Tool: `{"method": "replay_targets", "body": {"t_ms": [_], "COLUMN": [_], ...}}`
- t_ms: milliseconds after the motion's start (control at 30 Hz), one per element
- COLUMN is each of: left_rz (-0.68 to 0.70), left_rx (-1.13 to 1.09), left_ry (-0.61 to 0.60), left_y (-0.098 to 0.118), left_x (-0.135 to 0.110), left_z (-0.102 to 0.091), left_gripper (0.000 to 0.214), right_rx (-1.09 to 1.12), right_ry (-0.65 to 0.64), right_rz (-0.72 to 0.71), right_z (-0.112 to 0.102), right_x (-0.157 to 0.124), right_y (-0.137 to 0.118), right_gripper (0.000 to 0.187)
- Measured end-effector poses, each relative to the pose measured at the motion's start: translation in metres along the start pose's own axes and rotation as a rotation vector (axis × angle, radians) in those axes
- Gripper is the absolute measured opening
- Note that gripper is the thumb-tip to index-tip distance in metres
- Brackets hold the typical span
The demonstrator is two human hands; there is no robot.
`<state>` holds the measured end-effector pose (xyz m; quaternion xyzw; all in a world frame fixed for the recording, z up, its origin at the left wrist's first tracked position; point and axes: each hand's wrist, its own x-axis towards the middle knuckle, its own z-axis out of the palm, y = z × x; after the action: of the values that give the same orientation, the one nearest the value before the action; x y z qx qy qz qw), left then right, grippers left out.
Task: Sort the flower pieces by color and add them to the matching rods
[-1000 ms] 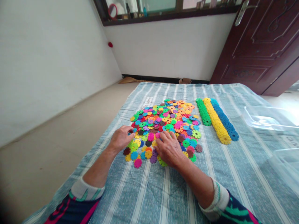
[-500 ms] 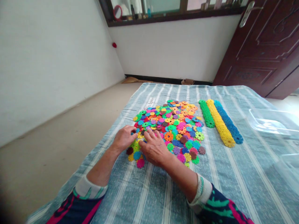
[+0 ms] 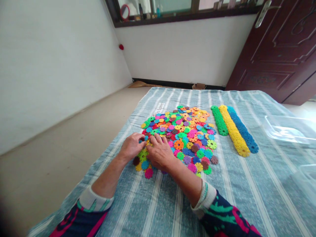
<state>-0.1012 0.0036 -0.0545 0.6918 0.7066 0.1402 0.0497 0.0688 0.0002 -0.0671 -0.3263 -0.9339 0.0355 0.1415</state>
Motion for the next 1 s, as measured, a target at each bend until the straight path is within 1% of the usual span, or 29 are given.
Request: {"method": "replay_targets", "body": {"t_ms": [167,267,367,467,600,733,900,1000], "left_rz": [0.006,0.027,0.031,0.039,0.056,0.075,0.114,0.161], "left_rx": [0.004,0.026,0.044,0.05,0.029,-0.015,-0.002,0.018], "left_ry": [-0.01,-0.005,-0.001,-0.006,-0.015,-0.024,-0.078,-0.074], "left_y": [-0.002,-0.003,-0.002,-0.002,-0.004,-0.005,0.0,0.003], "left_x": [0.001,0.001,0.001,0.001,0.001,0.001,-0.001,-0.002], "left_z": [0.0,0.001,0.001,0.001,0.001,0.0,-0.004,-0.006], "left_gripper": [0.015,0.016,0.016,0.018,0.021,0.021,0.016,0.018], "right_rx": [0.125,0.21,0.28,0.312,0.29,0.251,0.22,0.217], "right_ry": [0.065,0.131,0.17,0.218,0.298,0.391,0.474,0.515], "right_rz": [0.084,0.149,0.181,0.2,0.272,0.303,0.297,0.302], "right_z": [0.002,0.007,0.01,0.007,-0.004,-0.013,-0.018,-0.02], "right_x": [-0.003,-0.006,-0.009,-0.012,-0.02,-0.039,-0.074,-0.093], "right_y": [0.004,0.007,0.012,0.022,0.04,0.056,0.069,0.075], "right_gripper": [0.021,0.017,0.017,0.019,0.02,0.02,0.02,0.022]}}
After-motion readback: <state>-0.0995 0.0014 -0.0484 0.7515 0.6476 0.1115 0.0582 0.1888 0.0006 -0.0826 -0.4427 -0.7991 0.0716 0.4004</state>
